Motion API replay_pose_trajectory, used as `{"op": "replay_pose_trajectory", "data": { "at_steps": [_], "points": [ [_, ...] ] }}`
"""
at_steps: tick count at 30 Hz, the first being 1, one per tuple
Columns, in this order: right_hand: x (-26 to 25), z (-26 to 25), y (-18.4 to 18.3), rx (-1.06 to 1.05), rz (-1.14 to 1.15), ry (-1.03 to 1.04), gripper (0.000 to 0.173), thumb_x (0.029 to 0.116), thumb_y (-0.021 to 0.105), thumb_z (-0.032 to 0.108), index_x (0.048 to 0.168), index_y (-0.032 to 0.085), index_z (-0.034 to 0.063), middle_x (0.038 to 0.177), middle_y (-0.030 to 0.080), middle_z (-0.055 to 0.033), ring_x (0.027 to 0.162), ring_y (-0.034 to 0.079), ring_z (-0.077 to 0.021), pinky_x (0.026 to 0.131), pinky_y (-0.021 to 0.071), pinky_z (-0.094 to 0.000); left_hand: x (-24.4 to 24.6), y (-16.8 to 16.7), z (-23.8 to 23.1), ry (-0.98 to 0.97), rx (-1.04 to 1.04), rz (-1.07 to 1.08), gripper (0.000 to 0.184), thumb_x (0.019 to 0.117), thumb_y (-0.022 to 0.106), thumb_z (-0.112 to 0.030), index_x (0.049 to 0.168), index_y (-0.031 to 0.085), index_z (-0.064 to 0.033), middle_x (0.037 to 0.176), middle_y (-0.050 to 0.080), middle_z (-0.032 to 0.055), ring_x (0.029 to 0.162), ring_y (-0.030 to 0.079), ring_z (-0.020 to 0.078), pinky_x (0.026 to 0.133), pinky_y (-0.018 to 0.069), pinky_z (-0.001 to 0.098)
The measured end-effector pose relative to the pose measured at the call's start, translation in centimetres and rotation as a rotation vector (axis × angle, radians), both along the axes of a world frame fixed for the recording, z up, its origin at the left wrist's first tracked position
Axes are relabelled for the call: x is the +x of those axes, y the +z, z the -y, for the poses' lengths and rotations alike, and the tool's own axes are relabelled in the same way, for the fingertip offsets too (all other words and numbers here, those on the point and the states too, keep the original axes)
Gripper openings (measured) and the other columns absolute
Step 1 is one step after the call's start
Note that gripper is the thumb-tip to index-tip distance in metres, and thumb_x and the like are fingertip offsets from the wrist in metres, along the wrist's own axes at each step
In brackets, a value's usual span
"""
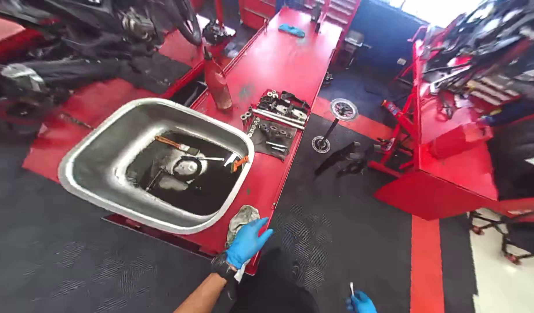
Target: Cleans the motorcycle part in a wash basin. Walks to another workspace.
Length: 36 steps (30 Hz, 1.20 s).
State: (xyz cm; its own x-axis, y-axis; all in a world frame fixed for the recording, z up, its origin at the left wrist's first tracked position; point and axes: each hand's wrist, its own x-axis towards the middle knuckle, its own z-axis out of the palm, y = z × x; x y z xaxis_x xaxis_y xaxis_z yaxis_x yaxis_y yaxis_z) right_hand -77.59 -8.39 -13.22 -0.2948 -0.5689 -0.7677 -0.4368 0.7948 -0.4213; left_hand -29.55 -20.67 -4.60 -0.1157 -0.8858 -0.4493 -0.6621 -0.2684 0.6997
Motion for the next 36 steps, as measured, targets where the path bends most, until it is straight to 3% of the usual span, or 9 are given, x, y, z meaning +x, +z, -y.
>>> {"op": "replay_pose_trajectory", "data": {
  "at_steps": [3, 6, 9, 12, 16, 20, 27, 32, 36],
  "points": [
    [0.1, 14.5, 2.1, -0.121, -0.014, 0.308, 0.023, 0.1007, 0.064, 0.017, 0.116, 0.071, 0.0018, 0.099, 0.075, -0.0131, 0.090, 0.073, -0.0244, 0.087, 0.0590, -0.0475, -0.4, 0.2, -1.4, 0.149, -0.020, -0.014, 0.054, 0.1029, 0.055, -0.044, 0.144, 0.060, -0.0090, 0.135, 0.067, 0.0118, 0.128, 0.062, 0.0249, 0.114, 0.0453, 0.0487],
    [5.6, 27.7, 5.4, -0.247, -0.051, 0.604, 0.025, 0.1002, 0.066, 0.020, 0.118, 0.074, 0.0056, 0.114, 0.073, -0.0127, 0.107, 0.070, -0.0246, 0.100, 0.0538, -0.0495, -1.2, 0.4, 0.0, 0.320, -0.058, -0.088, 0.050, 0.1017, 0.058, -0.043, 0.140, 0.063, -0.0115, 0.133, 0.069, 0.0097, 0.125, 0.064, 0.0228, 0.112, 0.0476, 0.0484],
    [13.2, 37.1, 8.2, -0.326, -0.027, 0.771, 0.028, 0.0997, 0.067, 0.020, 0.122, 0.072, 0.0048, 0.121, 0.071, -0.0138, 0.112, 0.068, -0.0241, 0.102, 0.0529, -0.0475, -1.5, -0.7, 5.8, 0.408, -0.124, -0.245, 0.049, 0.0996, 0.063, -0.033, 0.144, 0.060, -0.0136, 0.138, 0.065, 0.0094, 0.129, 0.061, 0.0210, 0.114, 0.0470, 0.0447],
    [20.0, 43.6, 9.8, -0.351, 0.002, 0.853, 0.028, 0.0994, 0.067, 0.022, 0.122, 0.072, 0.0065, 0.116, 0.072, -0.0105, 0.105, 0.069, -0.0193, 0.097, 0.0545, -0.0421, -1.2, -3.6, 14.9, 0.511, -0.169, -0.275, 0.048, 0.1004, 0.062, -0.030, 0.145, 0.059, -0.0115, 0.140, 0.063, 0.0123, 0.127, 0.062, 0.0239, 0.112, 0.0483, 0.0448],
    [25.5, 48.6, 9.5, -0.317, -0.016, 0.954, 0.027, 0.0978, 0.069, 0.021, 0.120, 0.072, 0.0069, 0.111, 0.073, -0.0086, 0.101, 0.069, -0.0172, 0.094, 0.0554, -0.0399, -0.4, -5.7, 25.1, 0.775, -0.139, -0.132, 0.049, 0.1006, 0.063, -0.032, 0.139, 0.060, -0.0022, 0.135, 0.063, 0.0202, 0.123, 0.062, 0.0318, 0.109, 0.0482, 0.0482],
    [29.1, 52.7, 8.3, -0.288, -0.030, 1.021, 0.026, 0.0964, 0.069, 0.021, 0.118, 0.073, 0.0075, 0.108, 0.073, -0.0080, 0.099, 0.069, -0.0170, 0.092, 0.0556, -0.0402, 1.1, -6.1, 31.5, 0.875, -0.093, -0.007, 0.049, 0.0980, 0.067, -0.035, 0.133, 0.064, -0.0013, 0.133, 0.063, 0.0207, 0.126, 0.060, 0.0339, 0.111, 0.0460, 0.0492],
    [33.6, 57.9, 4.7, -0.336, -0.076, 1.233, 0.026, 0.0956, 0.068, 0.021, 0.117, 0.074, 0.0062, 0.113, 0.072, -0.0112, 0.104, 0.069, -0.0206, 0.096, 0.0540, -0.0415, 2.5, -10.0, 34.6, 0.844, -0.211, 0.060, 0.039, 0.1002, 0.057, -0.012, 0.137, 0.067, -0.0126, 0.139, 0.062, 0.0189, 0.132, 0.055, 0.0379, 0.115, 0.0395, 0.0518],
    [35.7, 59.3, 3.1, -0.348, -0.025, 1.314, 0.029, 0.0963, 0.067, 0.022, 0.120, 0.073, 0.0057, 0.117, 0.072, -0.0132, 0.110, 0.068, -0.0250, 0.100, 0.0521, -0.0461, 2.9, -10.4, 34.5, 0.799, -0.166, 0.082, 0.039, 0.1003, 0.057, -0.012, 0.138, 0.066, -0.0154, 0.142, 0.061, 0.0163, 0.134, 0.054, 0.0356, 0.115, 0.0403, 0.0518],
    [36.1, 58.8, 1.3, -0.552, -0.039, 1.399, 0.029, 0.0962, 0.066, 0.020, 0.119, 0.074, 0.0052, 0.118, 0.071, -0.0169, 0.114, 0.066, -0.0316, 0.102, 0.0511, -0.0492, 0.9, -9.3, 34.1, 0.966, -0.165, 0.197, 0.046, 0.0982, 0.064, -0.022, 0.142, 0.061, -0.0088, 0.141, 0.060, 0.0177, 0.134, 0.055, 0.0353, 0.114, 0.0422, 0.0510]
  ]
}}
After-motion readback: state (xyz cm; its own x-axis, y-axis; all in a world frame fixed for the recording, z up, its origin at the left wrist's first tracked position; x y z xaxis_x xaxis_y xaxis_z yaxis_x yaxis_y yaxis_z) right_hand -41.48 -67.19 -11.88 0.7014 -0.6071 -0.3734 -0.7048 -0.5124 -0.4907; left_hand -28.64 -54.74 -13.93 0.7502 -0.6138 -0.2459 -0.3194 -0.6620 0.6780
